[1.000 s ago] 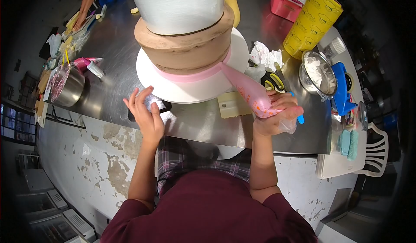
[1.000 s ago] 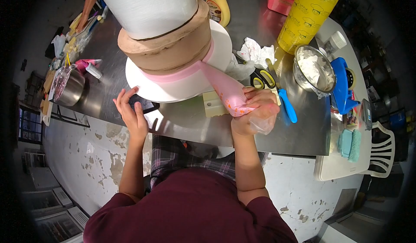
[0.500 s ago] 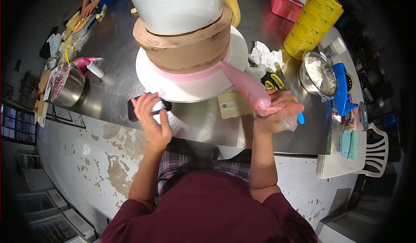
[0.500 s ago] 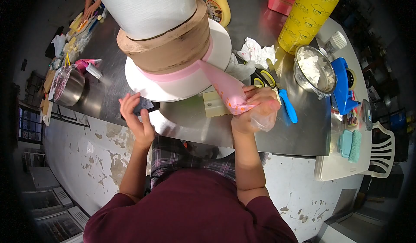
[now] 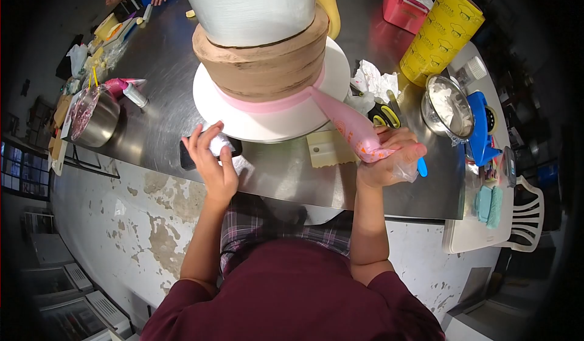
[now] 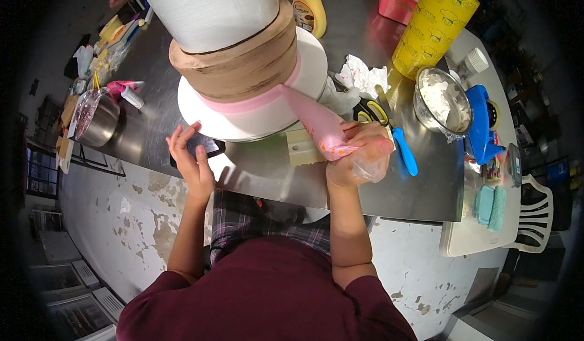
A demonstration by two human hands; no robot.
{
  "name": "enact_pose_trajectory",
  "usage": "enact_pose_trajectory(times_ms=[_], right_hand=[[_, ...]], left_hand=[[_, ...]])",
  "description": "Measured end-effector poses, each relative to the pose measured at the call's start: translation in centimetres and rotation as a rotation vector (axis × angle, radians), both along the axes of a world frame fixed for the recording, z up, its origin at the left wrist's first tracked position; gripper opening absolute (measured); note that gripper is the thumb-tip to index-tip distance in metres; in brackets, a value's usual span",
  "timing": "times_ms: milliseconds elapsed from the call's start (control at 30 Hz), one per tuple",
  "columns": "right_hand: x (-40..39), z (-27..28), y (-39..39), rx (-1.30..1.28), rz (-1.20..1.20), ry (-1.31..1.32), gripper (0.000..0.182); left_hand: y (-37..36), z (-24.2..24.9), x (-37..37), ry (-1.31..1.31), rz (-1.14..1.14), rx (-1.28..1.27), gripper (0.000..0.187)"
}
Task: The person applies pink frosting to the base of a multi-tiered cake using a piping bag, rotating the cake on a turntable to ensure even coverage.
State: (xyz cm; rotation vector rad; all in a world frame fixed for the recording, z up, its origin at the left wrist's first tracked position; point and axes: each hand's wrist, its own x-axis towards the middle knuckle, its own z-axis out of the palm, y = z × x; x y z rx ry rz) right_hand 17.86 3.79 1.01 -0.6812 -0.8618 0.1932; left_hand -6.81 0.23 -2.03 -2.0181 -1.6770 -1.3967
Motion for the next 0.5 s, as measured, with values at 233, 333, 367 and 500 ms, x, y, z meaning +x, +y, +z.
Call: enact_pose_trajectory(times_ms=[233,333,367,500], right_hand=[[-0.06,0.13,0.35,0.020,-0.012,-0.042,0.050],[-0.44,0.55,0.56,-0.002,-0.037,-0.006,0.051],[-0.58,0.76,0.60,-0.015,-0.047,0.016,0.052],[-0.55,0.85,0.69,-0.006,-0.066,-0.014,0.051]], left_hand=[[0.01,0.06,-1.36,-0.079,0.075,0.053,0.035],[-0.13,-0.05,-1.20,-0.066,0.041,0.073,0.033],[-0.16,-0.10,-1.05,-0.062,0.025,0.079,0.032],[-0.19,-0.30,-0.51,-0.063,-0.028,0.102,0.031]])
